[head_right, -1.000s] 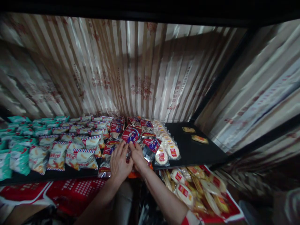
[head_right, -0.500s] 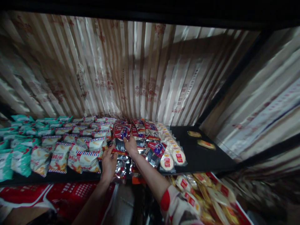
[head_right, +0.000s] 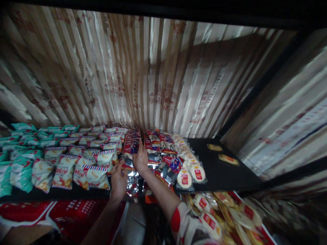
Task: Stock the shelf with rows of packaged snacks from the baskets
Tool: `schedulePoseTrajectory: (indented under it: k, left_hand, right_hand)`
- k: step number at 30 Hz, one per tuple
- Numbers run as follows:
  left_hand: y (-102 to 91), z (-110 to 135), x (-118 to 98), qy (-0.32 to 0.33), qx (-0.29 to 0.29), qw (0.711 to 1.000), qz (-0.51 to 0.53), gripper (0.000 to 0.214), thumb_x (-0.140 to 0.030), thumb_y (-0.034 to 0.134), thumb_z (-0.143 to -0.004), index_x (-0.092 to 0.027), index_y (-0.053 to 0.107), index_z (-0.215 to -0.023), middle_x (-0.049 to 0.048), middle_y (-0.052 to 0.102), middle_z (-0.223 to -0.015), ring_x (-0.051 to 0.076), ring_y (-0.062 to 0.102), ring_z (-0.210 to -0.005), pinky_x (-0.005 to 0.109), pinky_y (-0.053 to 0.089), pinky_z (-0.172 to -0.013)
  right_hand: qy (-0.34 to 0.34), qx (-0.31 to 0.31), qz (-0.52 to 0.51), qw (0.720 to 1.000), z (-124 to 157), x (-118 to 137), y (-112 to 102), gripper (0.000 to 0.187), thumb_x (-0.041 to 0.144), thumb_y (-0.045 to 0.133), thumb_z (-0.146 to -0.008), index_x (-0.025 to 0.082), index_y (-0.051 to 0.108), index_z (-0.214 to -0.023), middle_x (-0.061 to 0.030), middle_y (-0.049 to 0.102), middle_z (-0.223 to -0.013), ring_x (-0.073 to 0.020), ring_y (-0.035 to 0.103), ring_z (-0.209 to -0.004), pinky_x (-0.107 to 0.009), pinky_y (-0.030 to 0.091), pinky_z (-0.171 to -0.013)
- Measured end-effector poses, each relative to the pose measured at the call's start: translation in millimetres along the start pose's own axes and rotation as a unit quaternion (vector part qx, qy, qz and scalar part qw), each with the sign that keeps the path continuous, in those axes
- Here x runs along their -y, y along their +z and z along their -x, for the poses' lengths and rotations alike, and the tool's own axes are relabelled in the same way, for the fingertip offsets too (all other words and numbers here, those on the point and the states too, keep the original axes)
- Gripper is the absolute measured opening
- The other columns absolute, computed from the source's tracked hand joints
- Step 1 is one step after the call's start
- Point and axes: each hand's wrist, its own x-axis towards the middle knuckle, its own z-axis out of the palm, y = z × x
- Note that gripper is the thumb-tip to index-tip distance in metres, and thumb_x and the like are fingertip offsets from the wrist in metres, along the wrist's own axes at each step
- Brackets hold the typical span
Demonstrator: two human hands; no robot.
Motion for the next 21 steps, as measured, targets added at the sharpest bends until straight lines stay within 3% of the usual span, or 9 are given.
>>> schedulePoseTrajectory:
  k: [7,11,16,21]
  left_hand:
    - [-2.6,2,-3,-0.010,0.027,0.997,-0.079,0.036,-0.021,0.044,-0.084,-0.016,0.059,-0.117,0.0130,0.055,-0.112,0.023,0.053,-0.106,0.035,0.045,-0.091]
    - [-3.7,2,-4,-0.008,0.034,0.995,-0.094,0.036,-0.019,0.044,-0.084,-0.016,0.058,-0.117,0.0124,0.055,-0.113,0.023,0.053,-0.107,0.035,0.044,-0.092]
    - [-3.8,3,-7,-0.024,0.039,0.991,-0.129,0.037,-0.020,0.043,-0.085,-0.017,0.056,-0.120,0.0118,0.054,-0.118,0.023,0.052,-0.109,0.033,0.046,-0.088]
    - [-4.1,6,-5,0.022,0.014,0.985,-0.170,0.037,-0.021,0.043,-0.085,-0.017,0.057,-0.118,0.0129,0.055,-0.120,0.027,0.050,-0.110,0.039,0.046,-0.088]
  right_hand:
    - [-0.024,-0.001,0.087,0.996,1,0,3,0.052,0.017,0.048,-0.076,0.017,0.049,-0.128,-0.0128,0.041,-0.137,-0.0285,0.040,-0.121,-0.042,0.036,-0.098]
    - [-0.084,-0.001,0.113,0.990,1,5,2,0.041,0.015,0.048,-0.078,0.016,0.057,-0.119,-0.0103,0.037,-0.142,-0.0273,0.028,-0.130,-0.043,0.030,-0.104]
    - [-0.153,0.057,0.118,0.980,-6,20,3,0.037,0.025,0.040,-0.089,0.019,0.057,-0.121,-0.0068,0.043,-0.139,-0.0233,0.021,-0.135,-0.041,0.026,-0.107]
    - [-0.133,0.101,0.132,0.977,-12,24,8,0.041,0.034,0.043,-0.088,0.021,0.054,-0.125,-0.0070,0.041,-0.141,-0.0259,0.017,-0.137,-0.046,0.022,-0.107]
